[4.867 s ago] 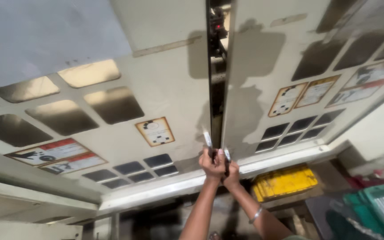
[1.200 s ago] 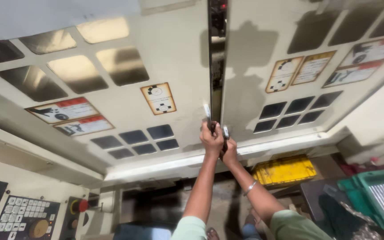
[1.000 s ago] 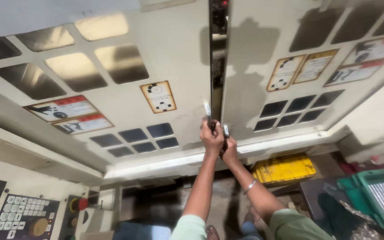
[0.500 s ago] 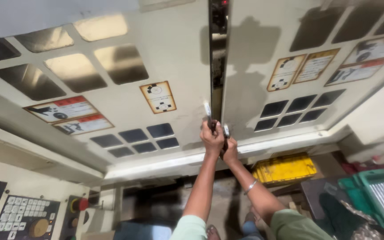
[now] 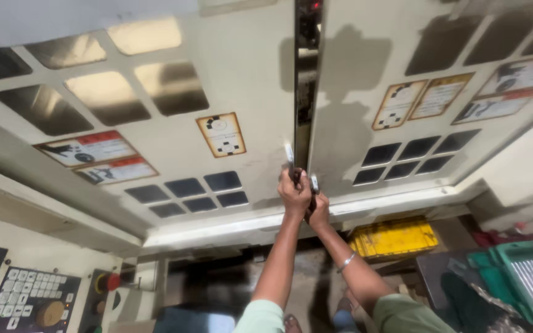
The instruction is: The person opens the doors of a large industrial machine, reaches inside to adjust or retrieve a small metal component, then closes the doors. The person handles a small metal part and places it into a green bin before closing the machine.
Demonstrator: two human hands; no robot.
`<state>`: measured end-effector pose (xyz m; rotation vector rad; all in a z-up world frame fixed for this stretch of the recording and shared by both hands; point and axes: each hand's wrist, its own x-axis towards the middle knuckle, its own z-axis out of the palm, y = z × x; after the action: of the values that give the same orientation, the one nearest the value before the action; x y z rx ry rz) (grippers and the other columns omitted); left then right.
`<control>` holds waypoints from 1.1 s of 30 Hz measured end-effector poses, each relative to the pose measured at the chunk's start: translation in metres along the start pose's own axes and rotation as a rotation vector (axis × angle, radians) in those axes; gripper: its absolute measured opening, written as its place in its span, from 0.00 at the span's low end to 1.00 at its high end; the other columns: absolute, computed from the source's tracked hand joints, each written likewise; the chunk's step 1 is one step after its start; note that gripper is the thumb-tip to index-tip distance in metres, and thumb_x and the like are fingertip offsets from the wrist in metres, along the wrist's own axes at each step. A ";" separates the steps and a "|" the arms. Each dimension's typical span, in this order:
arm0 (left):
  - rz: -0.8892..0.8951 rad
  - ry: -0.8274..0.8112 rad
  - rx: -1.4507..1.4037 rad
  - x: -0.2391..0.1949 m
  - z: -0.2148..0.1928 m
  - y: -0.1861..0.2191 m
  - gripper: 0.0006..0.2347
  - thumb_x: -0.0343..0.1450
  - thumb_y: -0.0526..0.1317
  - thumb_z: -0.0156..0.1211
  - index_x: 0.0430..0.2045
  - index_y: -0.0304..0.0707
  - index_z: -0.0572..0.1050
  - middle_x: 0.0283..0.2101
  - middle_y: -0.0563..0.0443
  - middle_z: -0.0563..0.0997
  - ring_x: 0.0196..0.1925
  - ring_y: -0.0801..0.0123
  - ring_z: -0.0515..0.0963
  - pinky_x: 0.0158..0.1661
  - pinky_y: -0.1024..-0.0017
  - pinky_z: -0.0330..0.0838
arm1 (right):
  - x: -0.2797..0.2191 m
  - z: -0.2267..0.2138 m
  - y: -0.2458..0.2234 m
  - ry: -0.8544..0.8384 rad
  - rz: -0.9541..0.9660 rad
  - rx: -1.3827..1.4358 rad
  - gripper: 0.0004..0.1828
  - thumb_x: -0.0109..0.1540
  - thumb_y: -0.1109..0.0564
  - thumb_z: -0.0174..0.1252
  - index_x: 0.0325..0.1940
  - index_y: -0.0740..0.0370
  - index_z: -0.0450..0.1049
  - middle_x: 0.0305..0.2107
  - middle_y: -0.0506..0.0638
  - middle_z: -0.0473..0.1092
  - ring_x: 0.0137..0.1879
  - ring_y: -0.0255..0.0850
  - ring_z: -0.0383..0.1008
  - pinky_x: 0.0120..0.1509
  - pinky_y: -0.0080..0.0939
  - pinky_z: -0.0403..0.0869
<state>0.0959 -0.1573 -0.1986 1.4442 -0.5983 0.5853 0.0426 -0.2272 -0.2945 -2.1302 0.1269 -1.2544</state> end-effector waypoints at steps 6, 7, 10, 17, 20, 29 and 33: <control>-0.046 -0.009 -0.003 0.000 0.001 0.000 0.05 0.71 0.34 0.62 0.33 0.33 0.72 0.23 0.48 0.76 0.20 0.64 0.74 0.26 0.66 0.70 | 0.000 -0.001 0.000 0.007 0.045 0.052 0.13 0.57 0.61 0.64 0.45 0.66 0.79 0.38 0.62 0.77 0.44 0.58 0.80 0.47 0.52 0.76; -0.048 -0.010 -0.003 -0.001 0.001 0.000 0.05 0.71 0.34 0.62 0.33 0.32 0.72 0.23 0.48 0.76 0.20 0.64 0.74 0.26 0.66 0.70 | -0.001 0.000 0.001 -0.003 0.048 0.046 0.14 0.56 0.61 0.64 0.46 0.66 0.79 0.37 0.61 0.77 0.44 0.58 0.80 0.47 0.52 0.76; -0.036 -0.003 0.005 -0.001 0.001 -0.001 0.05 0.71 0.34 0.62 0.33 0.33 0.73 0.23 0.48 0.75 0.20 0.64 0.73 0.26 0.66 0.70 | -0.004 0.001 0.005 -0.035 0.076 0.005 0.13 0.56 0.61 0.65 0.44 0.66 0.79 0.35 0.60 0.78 0.43 0.59 0.79 0.47 0.53 0.75; -0.015 0.001 0.017 0.000 0.001 0.000 0.04 0.71 0.34 0.61 0.34 0.34 0.73 0.24 0.49 0.76 0.21 0.65 0.74 0.27 0.66 0.71 | -0.001 -0.001 0.001 -0.020 0.038 0.053 0.13 0.57 0.61 0.64 0.45 0.67 0.79 0.37 0.61 0.78 0.45 0.58 0.80 0.48 0.51 0.76; -0.064 -0.016 0.021 0.000 0.000 0.000 0.05 0.71 0.35 0.62 0.33 0.34 0.73 0.21 0.49 0.73 0.20 0.64 0.73 0.26 0.66 0.70 | 0.001 -0.001 -0.003 -0.018 0.052 0.077 0.13 0.57 0.62 0.64 0.45 0.67 0.78 0.37 0.61 0.78 0.44 0.57 0.80 0.48 0.50 0.76; -0.052 -0.019 0.001 0.000 0.000 0.001 0.05 0.71 0.34 0.62 0.33 0.33 0.72 0.23 0.50 0.75 0.20 0.66 0.74 0.26 0.67 0.70 | -0.001 -0.001 0.001 -0.010 0.052 0.057 0.12 0.56 0.61 0.64 0.43 0.67 0.78 0.37 0.61 0.77 0.44 0.58 0.79 0.47 0.51 0.75; -0.048 -0.014 0.003 0.000 0.000 0.001 0.04 0.71 0.33 0.62 0.33 0.33 0.72 0.22 0.49 0.74 0.20 0.66 0.74 0.26 0.67 0.70 | -0.001 -0.001 -0.001 -0.013 0.043 0.040 0.12 0.57 0.62 0.64 0.43 0.66 0.78 0.36 0.61 0.77 0.44 0.59 0.79 0.47 0.51 0.75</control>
<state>0.0945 -0.1569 -0.1979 1.4629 -0.5727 0.5390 0.0412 -0.2265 -0.2941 -2.0898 0.1399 -1.2085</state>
